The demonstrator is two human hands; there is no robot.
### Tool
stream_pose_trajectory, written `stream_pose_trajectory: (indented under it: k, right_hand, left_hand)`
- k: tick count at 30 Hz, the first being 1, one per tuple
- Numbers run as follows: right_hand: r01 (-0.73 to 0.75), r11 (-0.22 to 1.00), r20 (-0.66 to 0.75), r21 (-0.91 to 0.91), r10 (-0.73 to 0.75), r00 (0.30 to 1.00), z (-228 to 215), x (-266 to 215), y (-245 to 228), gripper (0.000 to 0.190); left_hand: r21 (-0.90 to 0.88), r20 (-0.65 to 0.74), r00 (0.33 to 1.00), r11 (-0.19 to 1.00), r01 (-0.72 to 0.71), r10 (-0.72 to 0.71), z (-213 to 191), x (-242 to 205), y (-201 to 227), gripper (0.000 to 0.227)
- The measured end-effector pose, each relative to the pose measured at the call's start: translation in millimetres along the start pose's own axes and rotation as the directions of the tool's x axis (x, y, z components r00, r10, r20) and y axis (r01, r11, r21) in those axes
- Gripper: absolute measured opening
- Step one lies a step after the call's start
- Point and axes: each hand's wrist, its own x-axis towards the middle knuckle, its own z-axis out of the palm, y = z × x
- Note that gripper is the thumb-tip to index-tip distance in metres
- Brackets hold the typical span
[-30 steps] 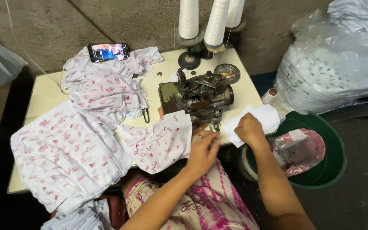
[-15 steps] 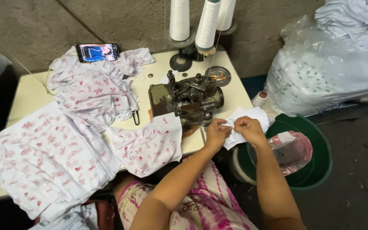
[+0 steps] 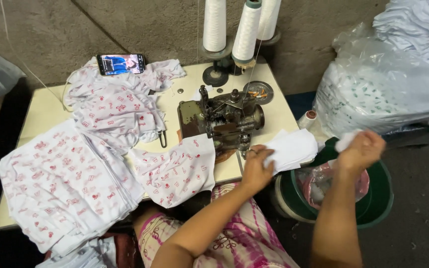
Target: Sorting and folding small fabric garment pieces at a sewing workstation.
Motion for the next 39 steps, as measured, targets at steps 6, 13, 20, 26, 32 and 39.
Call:
stream_pose_trajectory:
  k: [6,13,20,26,32,39]
  right_hand:
    - [0.103,0.971,0.799,0.214,-0.235,0.554,4.6,-89.7,-149.4,0.006]
    - [-0.412,0.89,0.967,0.193,-0.102,0.232,28.4,-101.8,-179.6,0.126]
    - [-0.744,0.665,0.998,0.06,-0.054,0.031,33.3,-172.5,-173.9,0.016]
    - [-0.865,0.494,0.988,-0.088,-0.067,-0.139,29.7,-174.0,-157.3,0.012]
    - [-0.796,0.602,0.909,-0.066,-0.292,-0.297,56.2,-185.7,-187.5,0.072]
    - [-0.73,0.683,0.909,-0.019,-0.293,-0.298,55.8,-217.6,-171.1,0.011]
  left_hand:
    - [-0.438,-0.099,0.989,0.887,-0.145,0.113,-35.0,-17.7,66.1,0.076]
    - [-0.845,0.148,0.907,0.427,0.322,-0.393,-120.1,-20.6,65.0,0.02]
    - [-0.89,0.031,0.878,0.387,0.242,-0.478,-212.1,-30.8,71.2,0.015]
    - [-0.631,0.073,0.903,0.681,0.371,-0.424,-269.9,-20.6,66.0,0.021]
    - [0.022,0.298,0.921,0.966,0.256,-0.251,-277.6,-37.3,119.4,0.024]
    - [-0.008,0.377,0.892,0.962,0.273,-0.25,-295.2,-16.1,123.4,0.016]
